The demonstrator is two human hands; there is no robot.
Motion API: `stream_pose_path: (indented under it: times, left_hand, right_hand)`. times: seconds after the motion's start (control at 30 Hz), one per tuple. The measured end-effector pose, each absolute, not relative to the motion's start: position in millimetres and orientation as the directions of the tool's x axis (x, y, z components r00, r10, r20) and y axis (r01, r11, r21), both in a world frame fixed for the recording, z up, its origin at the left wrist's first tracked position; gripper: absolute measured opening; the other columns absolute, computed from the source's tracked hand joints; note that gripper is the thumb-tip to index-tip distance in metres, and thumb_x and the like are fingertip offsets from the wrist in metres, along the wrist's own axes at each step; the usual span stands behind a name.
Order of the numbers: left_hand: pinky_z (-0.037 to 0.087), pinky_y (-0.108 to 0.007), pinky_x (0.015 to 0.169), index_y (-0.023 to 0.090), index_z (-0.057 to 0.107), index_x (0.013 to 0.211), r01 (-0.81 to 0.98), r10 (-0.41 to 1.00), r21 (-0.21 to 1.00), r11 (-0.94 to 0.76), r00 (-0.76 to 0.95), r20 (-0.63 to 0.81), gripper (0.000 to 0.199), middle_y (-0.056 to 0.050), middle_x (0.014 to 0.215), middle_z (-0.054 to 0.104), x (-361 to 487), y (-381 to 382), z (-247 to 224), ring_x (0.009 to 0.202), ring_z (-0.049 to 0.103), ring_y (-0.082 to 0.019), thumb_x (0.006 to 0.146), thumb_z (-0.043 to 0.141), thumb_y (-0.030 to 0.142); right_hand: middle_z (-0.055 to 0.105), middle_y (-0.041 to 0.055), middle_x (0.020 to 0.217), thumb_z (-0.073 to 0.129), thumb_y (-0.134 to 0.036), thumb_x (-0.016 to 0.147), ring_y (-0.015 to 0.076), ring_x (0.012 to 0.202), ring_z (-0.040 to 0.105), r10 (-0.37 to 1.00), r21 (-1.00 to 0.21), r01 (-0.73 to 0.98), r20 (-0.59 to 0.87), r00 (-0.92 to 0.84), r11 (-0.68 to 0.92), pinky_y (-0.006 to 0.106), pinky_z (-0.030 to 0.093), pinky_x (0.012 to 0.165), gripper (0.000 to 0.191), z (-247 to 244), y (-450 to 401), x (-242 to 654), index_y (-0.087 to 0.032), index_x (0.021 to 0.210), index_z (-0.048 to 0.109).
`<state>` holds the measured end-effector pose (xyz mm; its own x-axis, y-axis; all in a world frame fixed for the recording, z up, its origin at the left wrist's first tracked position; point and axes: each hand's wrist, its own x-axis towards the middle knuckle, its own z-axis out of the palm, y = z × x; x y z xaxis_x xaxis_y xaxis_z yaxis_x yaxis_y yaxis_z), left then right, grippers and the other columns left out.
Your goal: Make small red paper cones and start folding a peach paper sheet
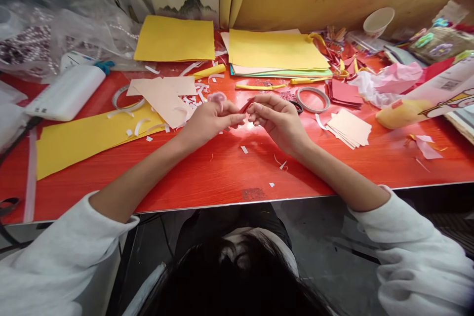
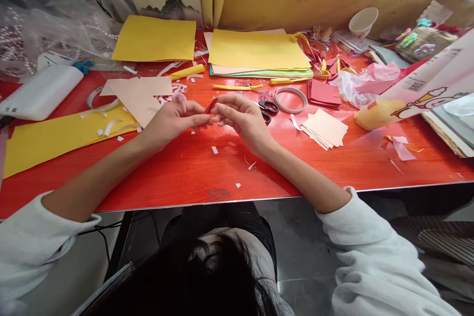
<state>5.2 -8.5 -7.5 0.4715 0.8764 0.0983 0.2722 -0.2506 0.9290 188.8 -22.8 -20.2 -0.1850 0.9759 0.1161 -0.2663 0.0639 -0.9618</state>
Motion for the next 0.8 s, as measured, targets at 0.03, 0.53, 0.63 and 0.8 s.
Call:
stream_pose_path:
  times: [0.03,0.53,0.63,0.8]
  left_hand:
    - [0.050,-0.031,0.076,0.016,0.065,0.075,0.313,0.868,0.907,-0.283,0.485,0.103,0.027,-0.002,0.072,0.067,6,-11,-8,0.075,0.063,-0.015,0.081,0.064,0.042]
    - [0.046,-0.027,0.076,0.020,0.066,0.099,0.349,0.837,0.785,-0.513,0.408,0.365,0.019,-0.003,0.092,0.067,0,-6,-4,0.085,0.059,-0.014,0.087,0.058,0.031]
    - [0.046,-0.027,0.074,0.018,0.066,0.088,0.301,0.809,0.800,-0.519,0.476,0.345,0.012,-0.002,0.086,0.066,1,-7,-3,0.080,0.058,-0.013,0.084,0.061,0.027]
    - [0.046,-0.028,0.075,0.017,0.061,0.075,0.326,0.806,0.771,-0.547,0.455,0.379,0.010,-0.001,0.076,0.062,1,-9,-5,0.073,0.056,-0.012,0.083,0.060,0.023]
  right_hand:
    - [0.066,-0.0015,0.078,0.078,-0.034,0.071,0.0070,0.064,0.059,0.975,-0.964,-0.259,0.114,-0.192,0.062,0.020,0.049,0.060,0.027,-21,-23,188,-0.018,0.090,0.066]
    - [0.063,0.0007,0.073,0.058,-0.049,0.087,0.0061,0.051,0.051,0.874,-1.000,-0.007,0.023,-0.486,0.022,0.019,0.034,0.043,0.034,-19,-31,186,-0.015,0.081,0.060]
    - [0.065,0.0003,0.072,0.057,-0.046,0.088,0.0045,0.049,0.051,0.842,-0.999,-0.028,-0.001,-0.539,-0.019,0.017,0.033,0.042,0.032,-18,-33,186,-0.015,0.083,0.061]
    - [0.070,0.0012,0.078,0.063,-0.044,0.084,0.0033,0.048,0.047,0.827,-0.993,0.008,-0.103,-0.553,-0.118,0.016,0.033,0.040,0.031,-13,-34,189,-0.015,0.095,0.067]
